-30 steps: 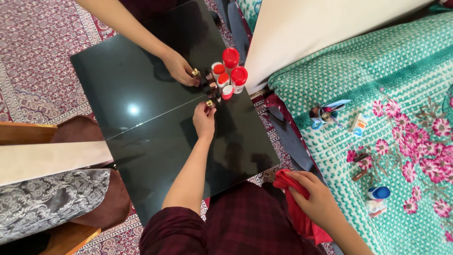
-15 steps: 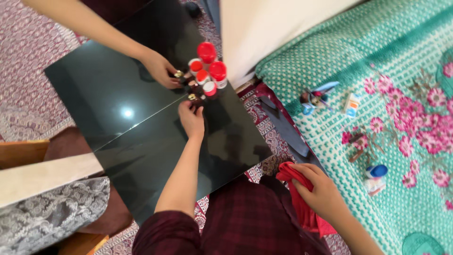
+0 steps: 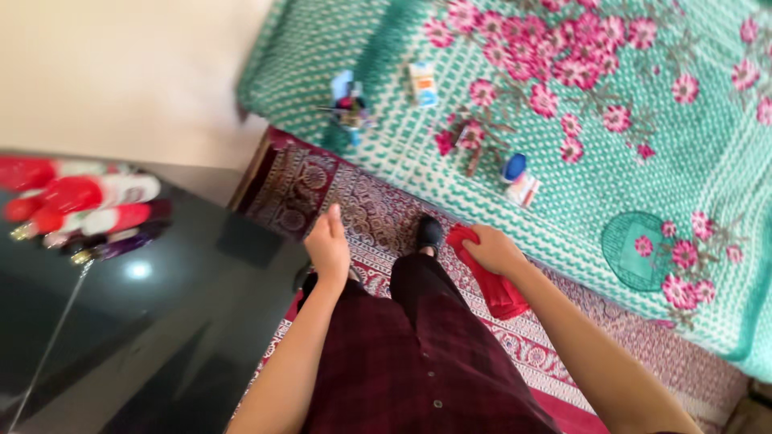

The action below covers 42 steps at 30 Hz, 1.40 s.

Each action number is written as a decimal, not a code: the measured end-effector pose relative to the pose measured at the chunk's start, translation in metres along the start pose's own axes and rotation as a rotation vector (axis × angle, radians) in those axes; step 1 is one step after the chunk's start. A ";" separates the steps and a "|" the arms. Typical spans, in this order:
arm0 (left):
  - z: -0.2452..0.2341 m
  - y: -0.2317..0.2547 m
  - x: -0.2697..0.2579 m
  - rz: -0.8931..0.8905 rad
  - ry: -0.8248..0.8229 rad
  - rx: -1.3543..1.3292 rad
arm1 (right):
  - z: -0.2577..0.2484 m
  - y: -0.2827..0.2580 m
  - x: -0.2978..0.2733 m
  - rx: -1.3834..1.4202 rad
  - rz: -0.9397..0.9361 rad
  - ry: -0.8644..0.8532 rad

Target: The person cleans various cosmetic items and bottles using a red cloth, wiping the sides and lids of several containers before placing them on a black table.

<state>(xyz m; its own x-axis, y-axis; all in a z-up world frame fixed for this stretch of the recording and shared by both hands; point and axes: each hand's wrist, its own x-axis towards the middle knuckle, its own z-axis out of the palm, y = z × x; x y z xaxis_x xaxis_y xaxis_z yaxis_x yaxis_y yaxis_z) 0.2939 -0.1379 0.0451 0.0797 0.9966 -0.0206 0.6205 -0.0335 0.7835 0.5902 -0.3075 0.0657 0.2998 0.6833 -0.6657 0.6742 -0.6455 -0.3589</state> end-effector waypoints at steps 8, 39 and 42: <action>0.178 0.075 -0.006 -0.187 -0.613 0.327 | -0.030 0.114 0.034 0.057 0.367 -0.164; 0.242 0.119 -0.062 -0.161 -0.892 -0.471 | -0.051 0.121 0.022 0.492 0.071 0.025; 0.157 0.135 -0.043 -0.152 -0.812 -0.261 | -0.050 0.023 0.004 0.308 -0.088 0.116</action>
<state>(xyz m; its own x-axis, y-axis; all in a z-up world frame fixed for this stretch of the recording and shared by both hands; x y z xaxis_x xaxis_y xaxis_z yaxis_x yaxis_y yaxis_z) 0.4969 -0.1971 0.0546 0.6047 0.6231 -0.4961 0.4785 0.2136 0.8517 0.6412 -0.3025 0.0871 0.3366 0.7638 -0.5507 0.4703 -0.6430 -0.6045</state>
